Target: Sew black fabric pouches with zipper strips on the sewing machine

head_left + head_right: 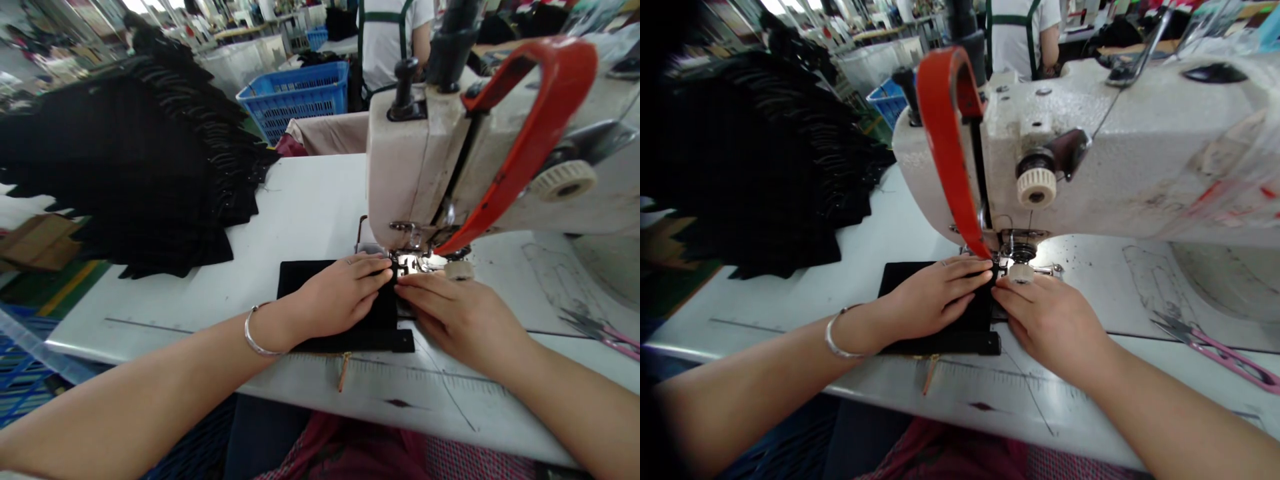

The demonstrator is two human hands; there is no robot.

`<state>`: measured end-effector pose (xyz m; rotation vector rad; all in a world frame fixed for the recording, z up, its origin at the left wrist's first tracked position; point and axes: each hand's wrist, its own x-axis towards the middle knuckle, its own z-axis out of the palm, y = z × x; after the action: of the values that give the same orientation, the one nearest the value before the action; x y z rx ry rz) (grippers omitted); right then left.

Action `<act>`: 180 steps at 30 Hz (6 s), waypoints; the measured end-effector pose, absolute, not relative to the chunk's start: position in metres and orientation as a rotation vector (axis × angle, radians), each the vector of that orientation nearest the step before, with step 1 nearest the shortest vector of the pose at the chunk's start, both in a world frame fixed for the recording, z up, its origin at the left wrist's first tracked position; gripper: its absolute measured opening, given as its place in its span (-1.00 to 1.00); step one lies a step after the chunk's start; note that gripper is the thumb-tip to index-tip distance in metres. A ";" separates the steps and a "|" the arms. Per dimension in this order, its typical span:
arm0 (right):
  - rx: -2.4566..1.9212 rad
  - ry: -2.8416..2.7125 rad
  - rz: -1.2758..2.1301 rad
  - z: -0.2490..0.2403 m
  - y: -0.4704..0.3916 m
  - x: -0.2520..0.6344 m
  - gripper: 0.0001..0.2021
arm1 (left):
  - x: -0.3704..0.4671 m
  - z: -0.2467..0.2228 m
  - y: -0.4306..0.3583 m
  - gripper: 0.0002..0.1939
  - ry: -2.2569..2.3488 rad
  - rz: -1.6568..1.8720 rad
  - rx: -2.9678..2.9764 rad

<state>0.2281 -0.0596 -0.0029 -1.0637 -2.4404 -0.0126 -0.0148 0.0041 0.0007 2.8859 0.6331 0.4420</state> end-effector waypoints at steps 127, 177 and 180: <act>-1.486 -2.260 0.188 0.009 -0.055 0.210 -0.86 | 0.005 0.001 -0.004 -0.92 0.800 0.968 2.455; -1.460 -2.180 0.185 -0.012 -0.040 0.225 -0.80 | 0.013 -0.005 0.020 -0.91 0.911 0.909 2.516; -1.469 -2.193 0.169 -0.013 -0.040 0.225 -0.80 | 0.013 -0.004 0.021 -0.90 0.925 0.882 2.503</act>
<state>0.2249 -0.0395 -0.0129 -1.4695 -2.1928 0.1688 0.0133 0.0210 -0.0043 2.5032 0.9249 0.8820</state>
